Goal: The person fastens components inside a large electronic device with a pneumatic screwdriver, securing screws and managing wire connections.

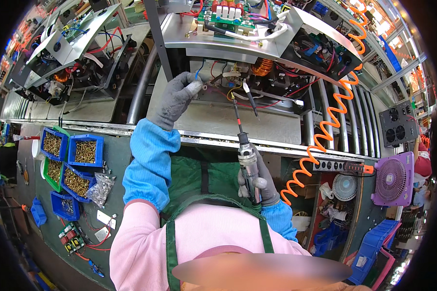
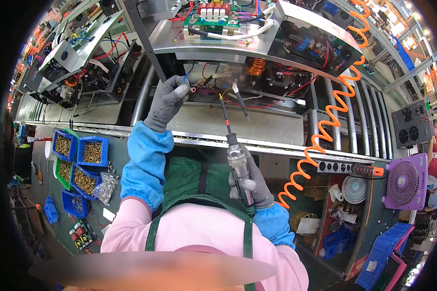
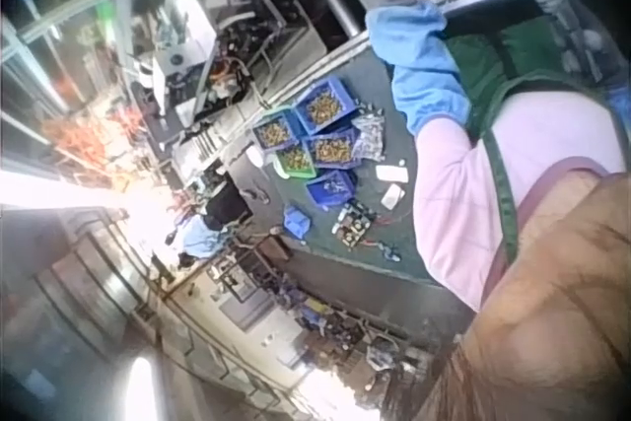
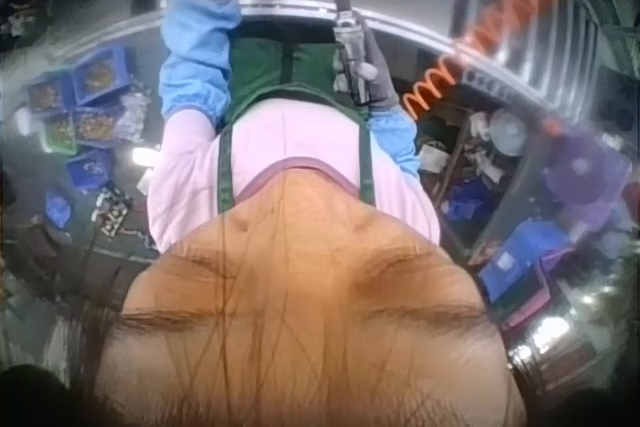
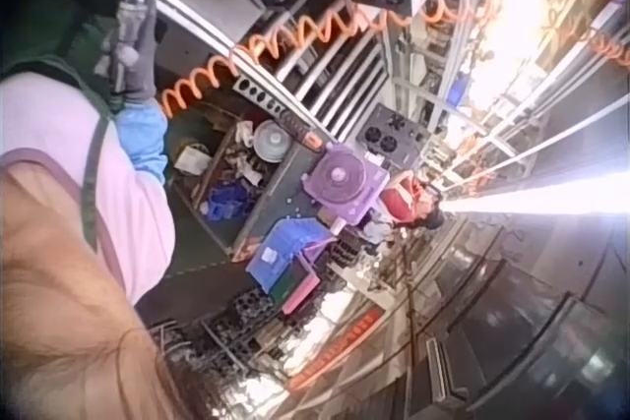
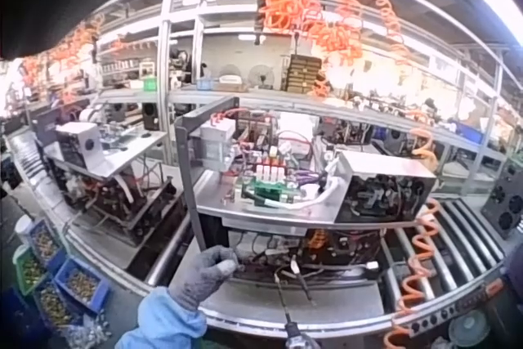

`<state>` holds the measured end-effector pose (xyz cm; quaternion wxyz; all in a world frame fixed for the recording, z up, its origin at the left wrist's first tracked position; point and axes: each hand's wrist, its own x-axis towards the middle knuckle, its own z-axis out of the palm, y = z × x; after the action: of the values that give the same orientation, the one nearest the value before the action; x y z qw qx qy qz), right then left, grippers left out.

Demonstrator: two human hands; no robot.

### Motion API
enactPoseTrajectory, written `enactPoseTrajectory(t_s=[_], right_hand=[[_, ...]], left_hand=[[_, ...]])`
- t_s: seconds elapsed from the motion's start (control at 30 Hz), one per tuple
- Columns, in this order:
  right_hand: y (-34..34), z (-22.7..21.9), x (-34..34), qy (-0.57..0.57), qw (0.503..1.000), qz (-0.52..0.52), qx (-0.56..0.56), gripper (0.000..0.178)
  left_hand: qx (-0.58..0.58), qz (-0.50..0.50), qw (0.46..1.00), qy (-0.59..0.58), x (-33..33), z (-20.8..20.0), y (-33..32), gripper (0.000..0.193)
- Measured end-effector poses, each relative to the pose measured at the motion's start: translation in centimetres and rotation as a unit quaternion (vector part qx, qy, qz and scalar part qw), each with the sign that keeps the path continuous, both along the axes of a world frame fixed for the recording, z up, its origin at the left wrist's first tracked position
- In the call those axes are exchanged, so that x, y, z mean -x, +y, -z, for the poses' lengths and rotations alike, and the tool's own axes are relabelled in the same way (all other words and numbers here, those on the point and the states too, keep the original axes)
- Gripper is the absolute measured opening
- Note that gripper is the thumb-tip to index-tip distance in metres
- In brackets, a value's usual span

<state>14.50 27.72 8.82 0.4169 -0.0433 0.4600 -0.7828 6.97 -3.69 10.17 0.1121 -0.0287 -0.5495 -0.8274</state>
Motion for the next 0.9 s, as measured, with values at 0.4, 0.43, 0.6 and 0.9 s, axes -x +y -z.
enactPoseTrajectory(t_s=[0.4,0.43,0.6,0.9], right_hand=[[-1.4,2.9,1.3,0.025,1.0,-0.009,-0.006,0.103],[-1.8,2.4,1.3,0.033,0.999,-0.013,-0.026,0.109],[-2.2,1.8,1.2,0.038,0.998,-0.021,-0.048,0.114],[-2.9,1.2,0.8,0.036,0.997,-0.015,-0.062,0.107]], left_hand=[[0.405,-0.147,0.902,-0.025,3.3,3.6,0.4,0.024],[0.376,-0.132,0.917,-0.023,3.5,3.7,0.7,0.025],[0.387,-0.126,0.913,-0.018,4.0,4.1,0.6,0.027],[0.325,-0.095,0.939,-0.061,3.2,3.0,2.0,0.03]])
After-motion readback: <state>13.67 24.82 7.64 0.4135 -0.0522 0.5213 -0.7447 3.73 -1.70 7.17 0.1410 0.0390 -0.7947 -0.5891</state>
